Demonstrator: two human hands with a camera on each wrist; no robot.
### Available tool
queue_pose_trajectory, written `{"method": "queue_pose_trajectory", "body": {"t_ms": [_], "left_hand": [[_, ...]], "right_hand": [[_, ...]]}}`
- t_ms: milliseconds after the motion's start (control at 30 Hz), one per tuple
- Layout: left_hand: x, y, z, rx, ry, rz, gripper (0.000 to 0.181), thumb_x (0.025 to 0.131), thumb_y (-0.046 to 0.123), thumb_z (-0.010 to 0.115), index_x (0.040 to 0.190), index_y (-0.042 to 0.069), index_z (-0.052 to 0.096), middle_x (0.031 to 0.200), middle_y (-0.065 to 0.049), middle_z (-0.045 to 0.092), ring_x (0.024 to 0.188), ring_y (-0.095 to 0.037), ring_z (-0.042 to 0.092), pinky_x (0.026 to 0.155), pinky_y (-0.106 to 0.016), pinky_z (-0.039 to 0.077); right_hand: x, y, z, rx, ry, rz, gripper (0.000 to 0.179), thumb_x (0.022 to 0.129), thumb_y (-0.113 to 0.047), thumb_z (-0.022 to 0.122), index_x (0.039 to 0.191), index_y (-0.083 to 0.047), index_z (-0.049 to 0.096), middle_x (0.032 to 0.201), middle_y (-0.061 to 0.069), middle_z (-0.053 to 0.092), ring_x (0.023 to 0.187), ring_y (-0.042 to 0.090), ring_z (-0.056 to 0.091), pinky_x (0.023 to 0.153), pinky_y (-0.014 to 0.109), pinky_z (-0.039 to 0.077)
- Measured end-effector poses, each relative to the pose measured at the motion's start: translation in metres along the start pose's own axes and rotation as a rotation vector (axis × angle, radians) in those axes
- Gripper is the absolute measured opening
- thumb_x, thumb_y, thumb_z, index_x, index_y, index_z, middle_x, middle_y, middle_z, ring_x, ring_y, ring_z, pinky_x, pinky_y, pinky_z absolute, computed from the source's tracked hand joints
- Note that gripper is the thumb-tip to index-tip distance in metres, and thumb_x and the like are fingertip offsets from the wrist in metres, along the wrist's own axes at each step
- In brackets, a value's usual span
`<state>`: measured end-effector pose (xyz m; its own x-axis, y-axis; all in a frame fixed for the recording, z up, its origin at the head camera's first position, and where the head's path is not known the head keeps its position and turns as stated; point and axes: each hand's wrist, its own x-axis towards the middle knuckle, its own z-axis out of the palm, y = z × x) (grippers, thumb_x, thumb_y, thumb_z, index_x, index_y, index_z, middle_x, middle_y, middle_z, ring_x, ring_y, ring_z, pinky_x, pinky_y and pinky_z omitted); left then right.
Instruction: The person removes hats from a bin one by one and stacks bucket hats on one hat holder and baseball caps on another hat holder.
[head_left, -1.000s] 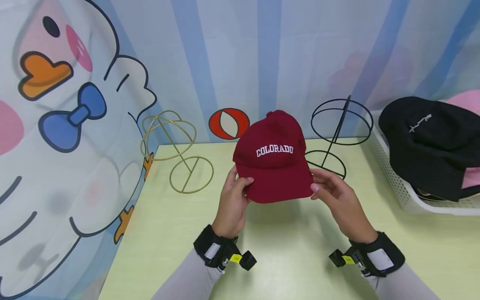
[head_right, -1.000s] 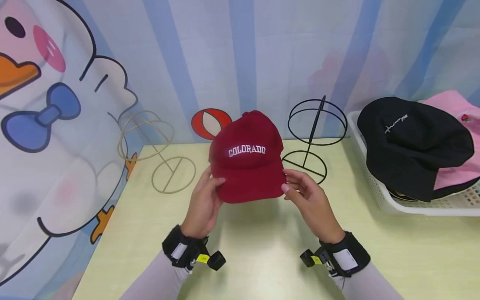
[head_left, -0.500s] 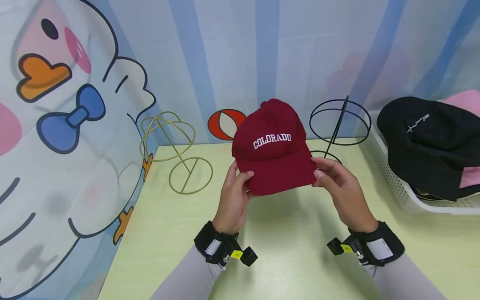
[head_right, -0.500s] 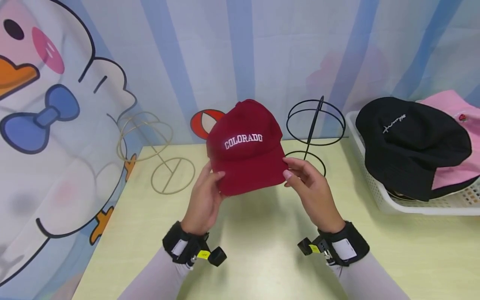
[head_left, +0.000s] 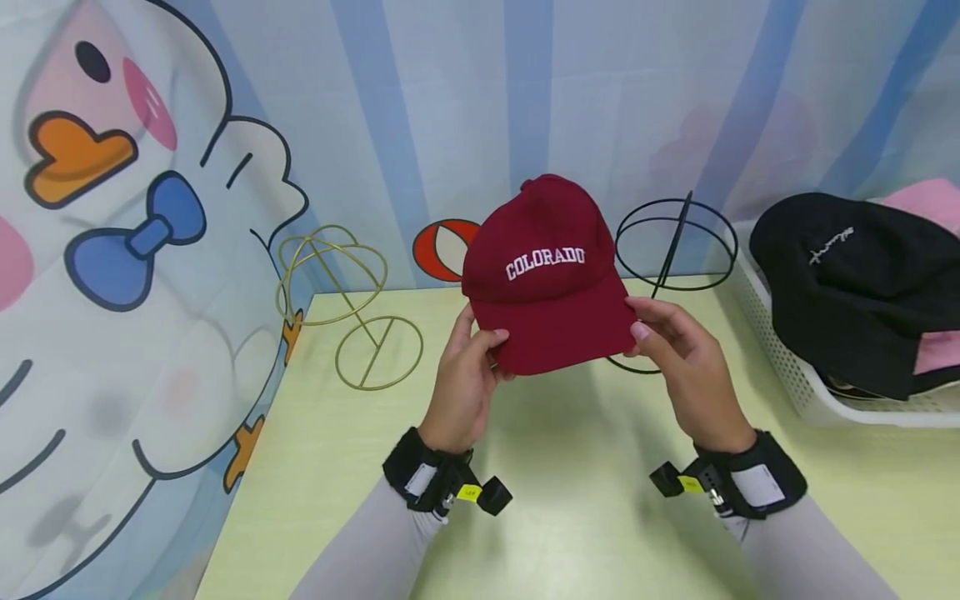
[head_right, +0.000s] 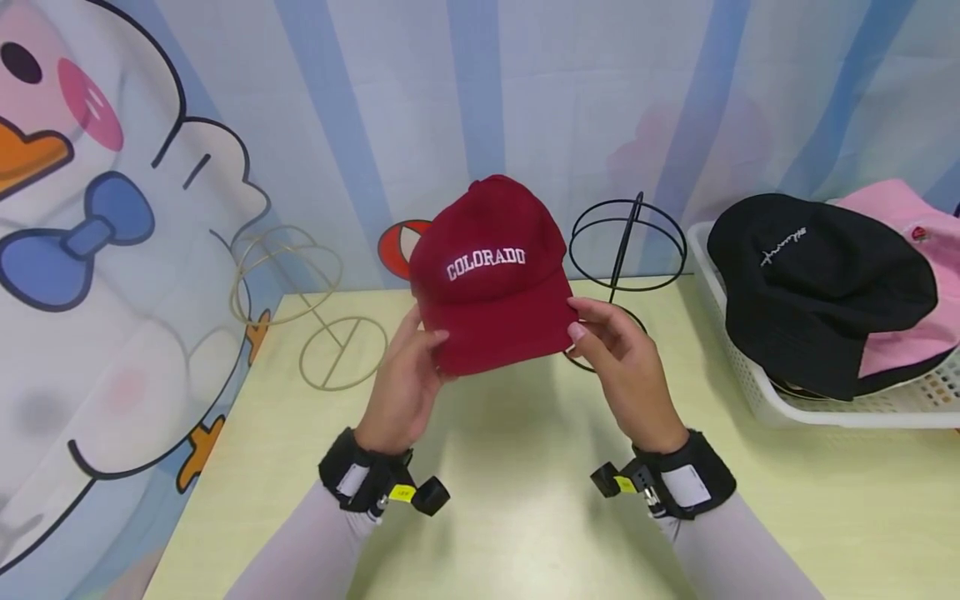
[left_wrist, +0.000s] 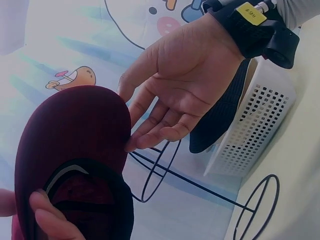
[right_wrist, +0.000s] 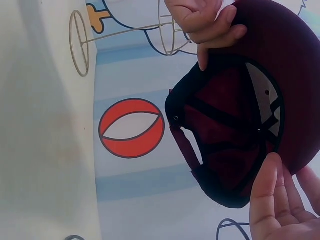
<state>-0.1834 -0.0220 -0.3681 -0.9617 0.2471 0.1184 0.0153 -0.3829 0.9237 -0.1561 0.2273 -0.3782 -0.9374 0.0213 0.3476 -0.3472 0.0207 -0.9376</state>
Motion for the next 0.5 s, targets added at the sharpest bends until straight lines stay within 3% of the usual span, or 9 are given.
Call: {"method": "queue_pose_trajectory", "body": {"t_ms": [500], "left_hand": [[0.006,0.018,-0.002,-0.016,-0.025,0.051,0.042,0.102,0.012,0.044,0.143,0.020,0.041,0.124,-0.003,0.057,0.097,-0.016,0.059,0.071,-0.023,0.050]], "right_hand": [[0.009,-0.010,0.010,0.015,0.001,-0.042,0.037,0.103,-0.011,0.056,0.138,-0.001,0.056,0.122,0.006,0.063,0.094,0.015,0.063,0.084,0.019,0.056]]}}
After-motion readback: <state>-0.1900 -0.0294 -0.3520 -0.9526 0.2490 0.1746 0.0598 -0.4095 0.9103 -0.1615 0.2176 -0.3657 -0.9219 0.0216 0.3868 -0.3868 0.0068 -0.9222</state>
